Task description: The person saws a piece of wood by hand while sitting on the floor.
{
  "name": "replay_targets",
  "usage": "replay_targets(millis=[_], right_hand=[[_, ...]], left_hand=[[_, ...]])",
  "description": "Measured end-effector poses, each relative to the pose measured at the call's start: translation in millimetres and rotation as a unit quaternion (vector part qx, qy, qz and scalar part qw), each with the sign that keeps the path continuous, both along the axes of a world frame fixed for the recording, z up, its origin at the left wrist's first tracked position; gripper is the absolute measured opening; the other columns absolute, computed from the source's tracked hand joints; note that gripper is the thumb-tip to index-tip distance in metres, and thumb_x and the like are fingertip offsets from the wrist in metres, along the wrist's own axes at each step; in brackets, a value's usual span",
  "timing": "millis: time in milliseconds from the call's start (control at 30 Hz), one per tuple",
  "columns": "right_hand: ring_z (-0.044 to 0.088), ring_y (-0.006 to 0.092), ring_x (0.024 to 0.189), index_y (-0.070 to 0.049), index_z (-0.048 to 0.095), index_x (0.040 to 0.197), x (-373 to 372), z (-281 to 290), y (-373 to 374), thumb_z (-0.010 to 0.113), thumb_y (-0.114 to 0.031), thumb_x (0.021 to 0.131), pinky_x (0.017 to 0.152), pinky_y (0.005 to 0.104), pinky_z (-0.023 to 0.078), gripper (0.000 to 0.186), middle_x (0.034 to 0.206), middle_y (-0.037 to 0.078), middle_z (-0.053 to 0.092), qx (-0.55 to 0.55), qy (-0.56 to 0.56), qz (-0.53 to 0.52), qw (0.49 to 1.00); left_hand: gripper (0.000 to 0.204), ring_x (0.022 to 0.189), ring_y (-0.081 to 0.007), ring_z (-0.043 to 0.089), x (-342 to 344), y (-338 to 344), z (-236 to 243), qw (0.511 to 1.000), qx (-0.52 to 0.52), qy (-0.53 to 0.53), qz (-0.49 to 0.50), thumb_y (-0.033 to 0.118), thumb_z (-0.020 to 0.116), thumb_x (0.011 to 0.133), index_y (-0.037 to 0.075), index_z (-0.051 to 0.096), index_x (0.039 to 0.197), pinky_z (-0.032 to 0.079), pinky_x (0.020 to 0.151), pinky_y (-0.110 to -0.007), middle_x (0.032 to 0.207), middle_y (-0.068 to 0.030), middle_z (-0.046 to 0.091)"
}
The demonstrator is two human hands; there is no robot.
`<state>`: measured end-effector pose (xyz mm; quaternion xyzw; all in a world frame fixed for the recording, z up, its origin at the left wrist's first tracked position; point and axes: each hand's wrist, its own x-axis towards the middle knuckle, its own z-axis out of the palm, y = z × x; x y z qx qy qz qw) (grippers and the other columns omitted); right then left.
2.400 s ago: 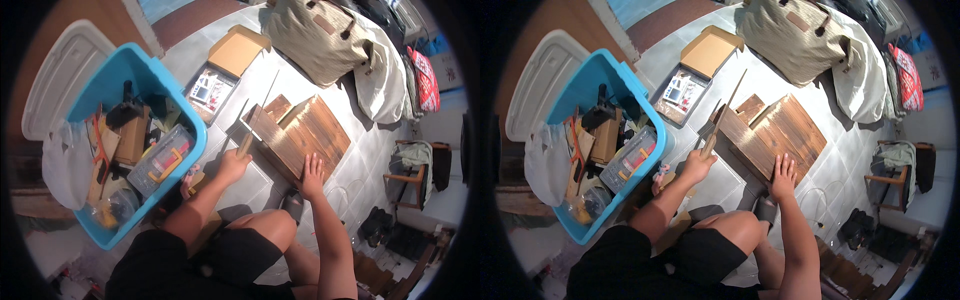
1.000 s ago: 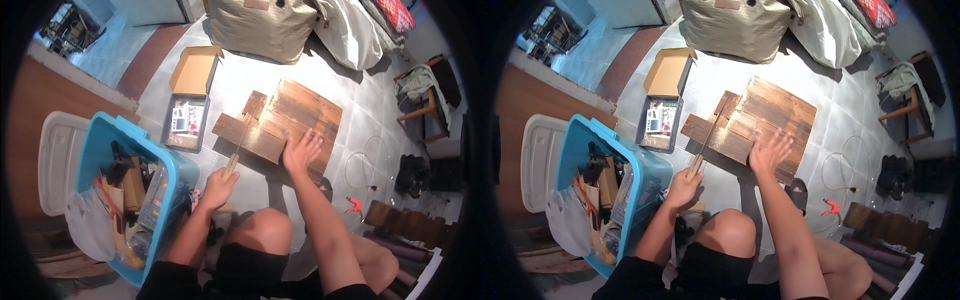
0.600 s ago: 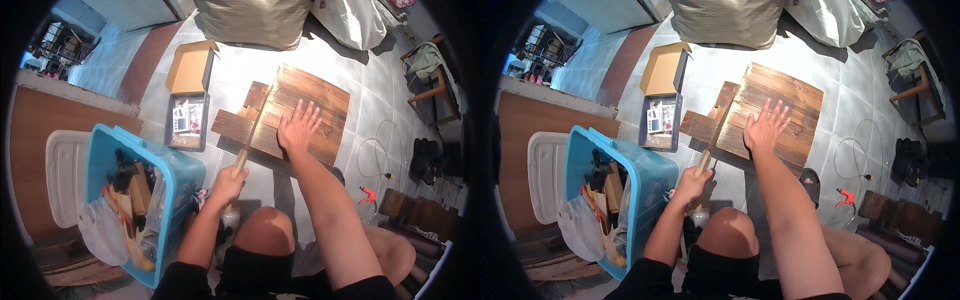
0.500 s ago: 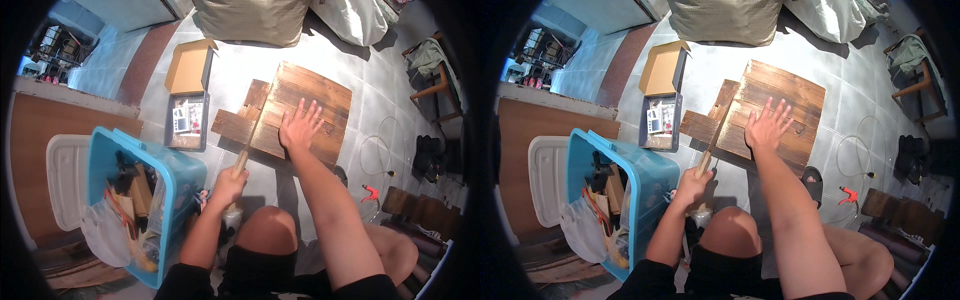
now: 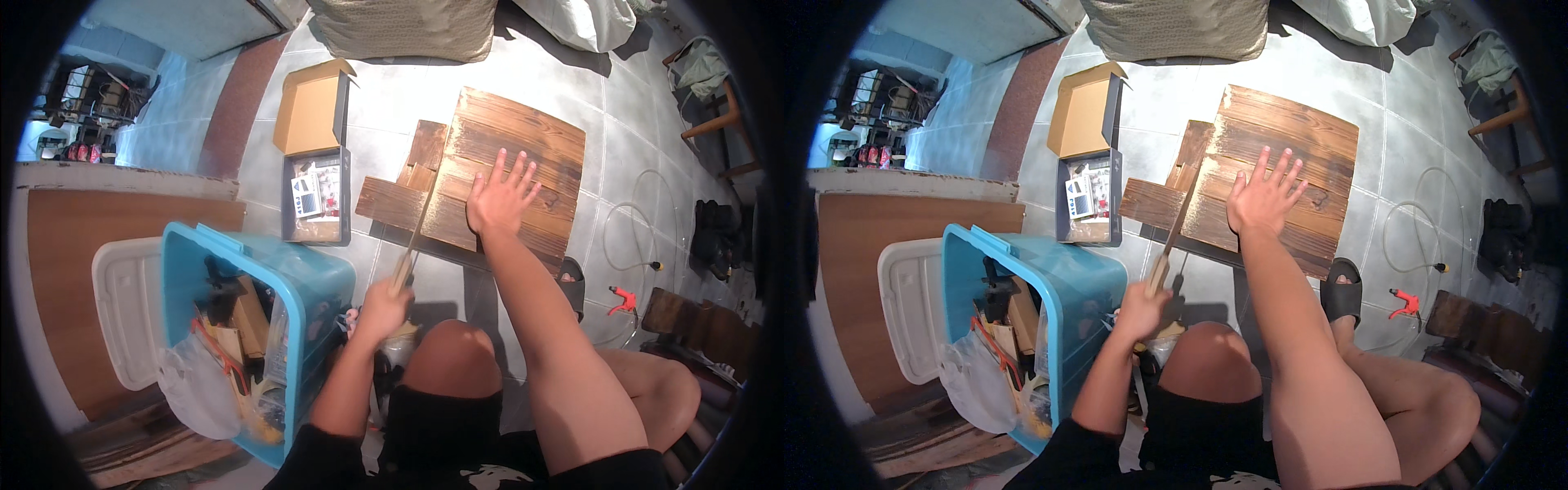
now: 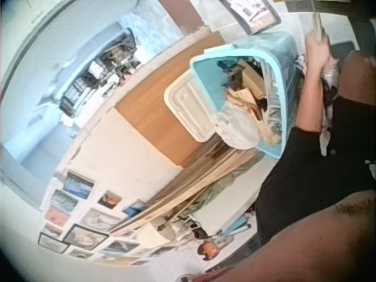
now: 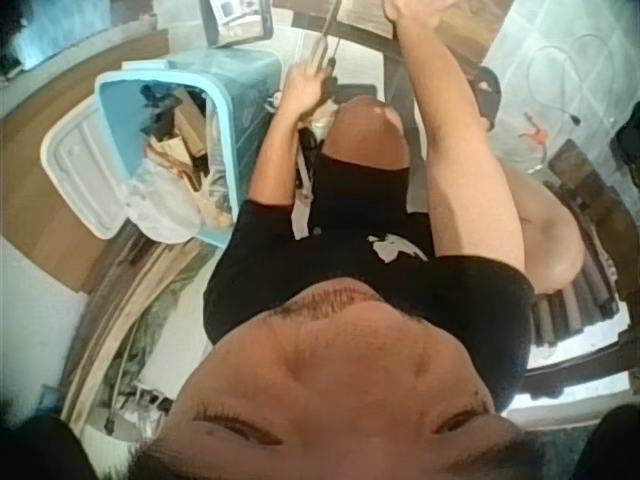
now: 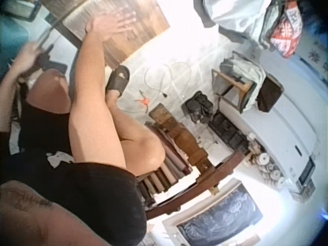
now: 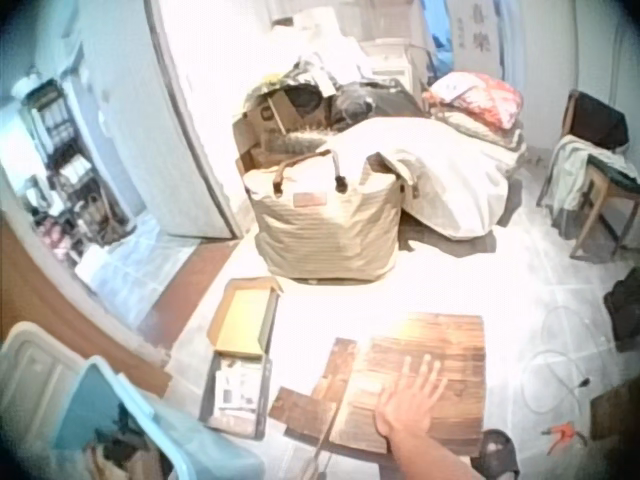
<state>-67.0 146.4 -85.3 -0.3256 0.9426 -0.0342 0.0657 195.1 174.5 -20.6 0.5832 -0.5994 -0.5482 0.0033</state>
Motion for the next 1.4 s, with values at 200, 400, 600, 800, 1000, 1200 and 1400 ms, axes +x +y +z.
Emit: replay_targets(millis=[200,400,600,800,1000,1200,1400], right_hand=[[0.005,0.0393,0.16,-0.016,0.022,0.166,10.4,6.2,-8.5,0.037,-0.045,0.106,0.128,0.0584,0.004,0.068,0.172,0.018,0.012,0.009,-0.006,-0.002,1.0],[0.007,0.0406,0.159,-0.013,0.023,0.165,2.8,-2.6,-1.0,0.038,-0.043,0.106,0.127,0.0589,0.005,0.068,0.172,0.019,0.014,-0.01,0.014,0.001,1.0],[0.008,0.0411,0.159,-0.012,0.025,0.165,7.9,9.8,-8.1,0.039,-0.042,0.105,0.127,0.0595,0.006,0.068,0.171,0.02,0.015,0.001,0.001,0.005,1.0],[0.01,0.0417,0.158,-0.012,0.026,0.164,2.6,-4.7,-0.5,0.04,-0.042,0.105,0.126,0.0604,0.007,0.068,0.171,0.021,0.016,-0.027,0.023,0.009,0.999],[0.009,0.0416,0.159,-0.012,0.026,0.164,13.6,7.4,-12.5,0.039,-0.042,0.105,0.127,0.0603,0.007,0.068,0.171,0.021,0.015,-0.01,0.001,0.012,1.0],[0.007,0.0413,0.159,-0.012,0.024,0.165,2.4,-2.0,-2.4,0.039,-0.042,0.105,0.127,0.0595,0.006,0.068,0.171,0.021,0.014,-0.009,0.002,0.005,1.0],[0.006,0.0412,0.159,-0.011,0.024,0.165,11.1,7.5,-9.5,0.04,-0.042,0.105,0.127,0.0595,0.004,0.069,0.171,0.021,0.013,-0.005,-0.007,0.012,1.0]], left_hand=[[0.021,0.064,-0.0187,0.059,-9.4,-22.9,-26.0,0.996,-0.084,0.016,-0.038,0.017,0.066,0.09,-0.003,0.066,0.085,0.049,0.062,-0.04,0.067,-0.011,0.063],[0.024,0.073,-0.0363,0.065,-3.6,-8.8,-27.3,0.998,-0.057,0.0,-0.041,0.02,0.065,0.088,-0.003,0.066,0.09,0.051,0.067,-0.047,0.075,-0.0237,0.064],[0.023,0.068,-0.0261,0.06,-5.0,-21.2,-32.9,0.999,-0.041,0.022,-0.02,0.02,0.066,0.089,-0.002,0.067,0.087,0.049,0.064,-0.044,0.069,-0.0173,0.061],[0.023,0.064,-0.0143,0.056,-1.6,-7.9,-25.9,0.999,-0.041,-0.006,-0.027,0.02,0.068,0.09,-0.001,0.066,0.083,0.047,0.059,-0.039,0.066,-0.0084,0.061],[0.02,0.067,-0.0142,0.06,33.2,1.9,-43.2,0.997,-0.039,0.073,-0.005,0.018,0.068,0.091,-0.001,0.068,0.084,0.048,0.06,-0.039,0.068,-0.0055,0.064],[0.018,0.067,-0.0198,0.062,2.8,2.2,-34.0,1.0,-0.015,-0.011,-0.006,0.016,0.067,0.091,-0.001,0.068,0.084,0.049,0.064,-0.043,0.07,-0.0051,0.066],[0.023,0.065,-0.0252,0.064,43.0,31.3,-22.5,0.997,-0.068,-0.009,-0.022,0.021,0.064,0.091,-0.001,0.067,0.093,0.049,0.063,-0.042,0.071,-0.0165,0.065]])
